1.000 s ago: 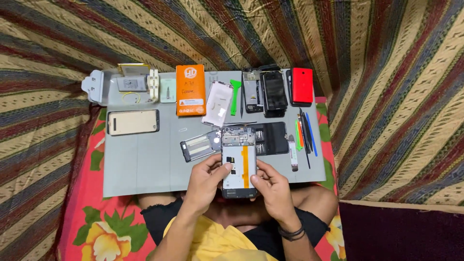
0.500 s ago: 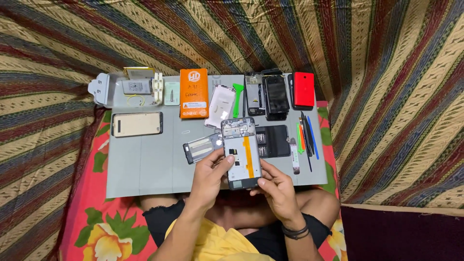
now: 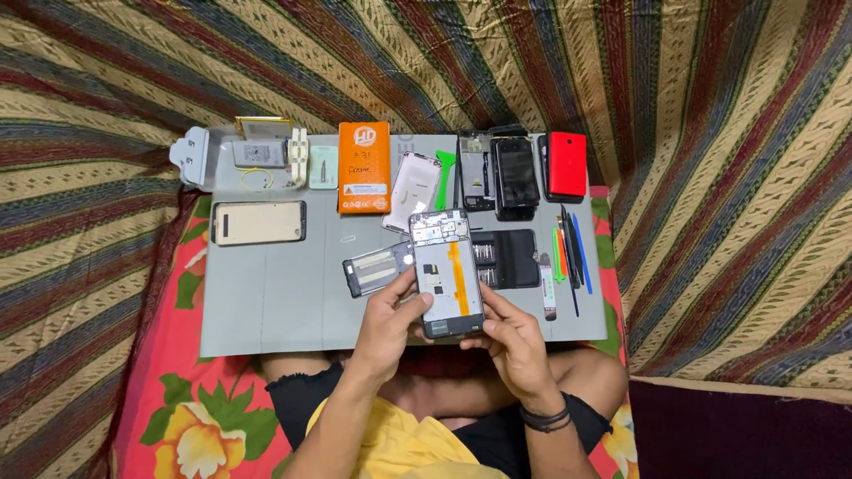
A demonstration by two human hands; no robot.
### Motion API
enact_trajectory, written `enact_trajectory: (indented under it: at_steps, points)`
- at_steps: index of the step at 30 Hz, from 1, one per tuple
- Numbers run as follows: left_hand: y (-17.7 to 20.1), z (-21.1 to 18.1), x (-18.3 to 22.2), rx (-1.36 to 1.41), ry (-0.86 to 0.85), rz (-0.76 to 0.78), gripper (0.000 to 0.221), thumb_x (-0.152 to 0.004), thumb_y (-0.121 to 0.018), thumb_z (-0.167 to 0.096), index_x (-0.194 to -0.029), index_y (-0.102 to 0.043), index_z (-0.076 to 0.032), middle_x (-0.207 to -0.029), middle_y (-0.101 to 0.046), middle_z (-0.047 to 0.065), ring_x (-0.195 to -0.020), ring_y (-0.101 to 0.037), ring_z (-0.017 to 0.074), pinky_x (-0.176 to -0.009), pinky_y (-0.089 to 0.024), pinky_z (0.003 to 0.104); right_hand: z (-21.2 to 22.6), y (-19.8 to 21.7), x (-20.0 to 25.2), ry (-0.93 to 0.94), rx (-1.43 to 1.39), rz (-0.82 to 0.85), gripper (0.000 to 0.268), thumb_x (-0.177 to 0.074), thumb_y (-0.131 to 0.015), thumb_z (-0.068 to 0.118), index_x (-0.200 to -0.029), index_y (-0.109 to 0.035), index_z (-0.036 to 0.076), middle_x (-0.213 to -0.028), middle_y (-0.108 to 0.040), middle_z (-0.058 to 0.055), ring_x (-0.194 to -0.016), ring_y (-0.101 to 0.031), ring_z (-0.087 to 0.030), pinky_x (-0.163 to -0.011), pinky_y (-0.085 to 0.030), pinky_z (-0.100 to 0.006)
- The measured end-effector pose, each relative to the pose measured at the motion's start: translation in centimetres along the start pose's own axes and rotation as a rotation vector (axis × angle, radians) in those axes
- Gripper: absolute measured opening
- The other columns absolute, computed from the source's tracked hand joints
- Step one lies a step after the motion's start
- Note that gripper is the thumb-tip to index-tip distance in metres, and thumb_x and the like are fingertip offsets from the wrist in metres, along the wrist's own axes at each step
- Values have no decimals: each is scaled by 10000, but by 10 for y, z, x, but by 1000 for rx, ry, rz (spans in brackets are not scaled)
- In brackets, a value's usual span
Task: Organizing and inspecting various mobile phone components like screens, back covers, and internal frames on a work surface.
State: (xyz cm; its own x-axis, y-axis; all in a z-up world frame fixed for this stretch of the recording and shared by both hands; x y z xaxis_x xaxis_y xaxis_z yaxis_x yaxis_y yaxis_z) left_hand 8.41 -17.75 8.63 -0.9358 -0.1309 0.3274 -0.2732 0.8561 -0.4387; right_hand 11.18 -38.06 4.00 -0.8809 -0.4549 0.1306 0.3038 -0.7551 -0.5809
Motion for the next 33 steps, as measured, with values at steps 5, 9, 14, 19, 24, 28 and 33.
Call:
enact_trajectory:
  at_steps: [5, 9, 14, 19, 24, 28, 33]
  points:
    - [1, -2, -1, 7, 1, -16, 561, -885, -606, -39, -1442, -569, 9, -1140, -727, 122, -714, -583, 113, -506, -478, 208, -1, -2, 1, -11, -53, 49, 677, -879, -434, -73, -1547, -338, -114, -1416, -559, -341, -968, -704, -308, -777, -630, -334]
    - [0, -4, -1, 13, 0, -27, 560, -884, -609, -38, -1442, -574, -1, -1156, -728, 116, -726, -582, 105, -516, -463, 202, 1, -6, 1, -6, -50, 75, 684, -892, -455, -73, -1561, -316, -101, -1443, -541, -324, -954, -707, -313, -795, -629, -335]
    - [-2, -4, -1, 7, -16, -24, 552, -880, -603, -43, -1429, -579, 7, -1158, -730, 133, -731, -594, 117, -513, -477, 207, 4, -10, 2, -10, 21, 61, 704, -887, -527, -74, -1567, -344, -65, -1407, -591, -291, -954, -694, -281, -792, -611, -329]
    - [-2, -2, -3, 7, -2, -43, 545, -884, -604, -39, -1427, -581, 4, -1165, -722, 136, -742, -599, 123, -520, -488, 210, 4, -17, 1, 0, 87, 40, 761, -870, -563, -109, -1585, -313, -42, -1390, -603, -271, -943, -694, -254, -777, -613, -309]
    - [-3, -3, -4, 27, -21, -25, 523, -894, -595, -24, -1415, -590, 12, -1114, -703, 132, -728, -590, 133, -531, -499, 223, 2, -22, -2, 41, 170, 21, 766, -878, -578, -129, -1588, -304, -37, -1467, -556, -244, -1025, -668, -243, -846, -589, -316]
    - [-1, 2, -7, -6, -32, -38, 537, -893, -603, -27, -1429, -579, 0, -1110, -701, 127, -730, -589, 122, -539, -482, 209, -5, -17, -6, 30, 171, -24, 757, -873, -576, -144, -1580, -328, -38, -1438, -582, -253, -968, -667, -232, -831, -585, -315]
    - [1, 5, -9, 32, -4, -42, 571, -891, -621, -24, -1455, -549, 23, -1084, -718, 141, -733, -604, 111, -566, -487, 206, -3, -24, -10, 47, 258, -104, 709, -883, -609, -84, -1555, -386, -58, -1320, -662, -239, -942, -664, -193, -790, -575, -271]
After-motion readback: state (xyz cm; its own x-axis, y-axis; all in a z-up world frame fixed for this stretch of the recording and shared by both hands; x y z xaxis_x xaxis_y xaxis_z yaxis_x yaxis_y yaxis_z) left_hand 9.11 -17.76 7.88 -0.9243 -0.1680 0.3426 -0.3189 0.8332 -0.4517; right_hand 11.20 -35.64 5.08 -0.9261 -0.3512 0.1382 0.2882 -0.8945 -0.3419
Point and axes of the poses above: each hand's wrist, its own x-axis away from the middle knuckle, its own y-axis out of the back of the hand, z = x × y, the point moved 2 cm from there along -x, towards the middle knuckle
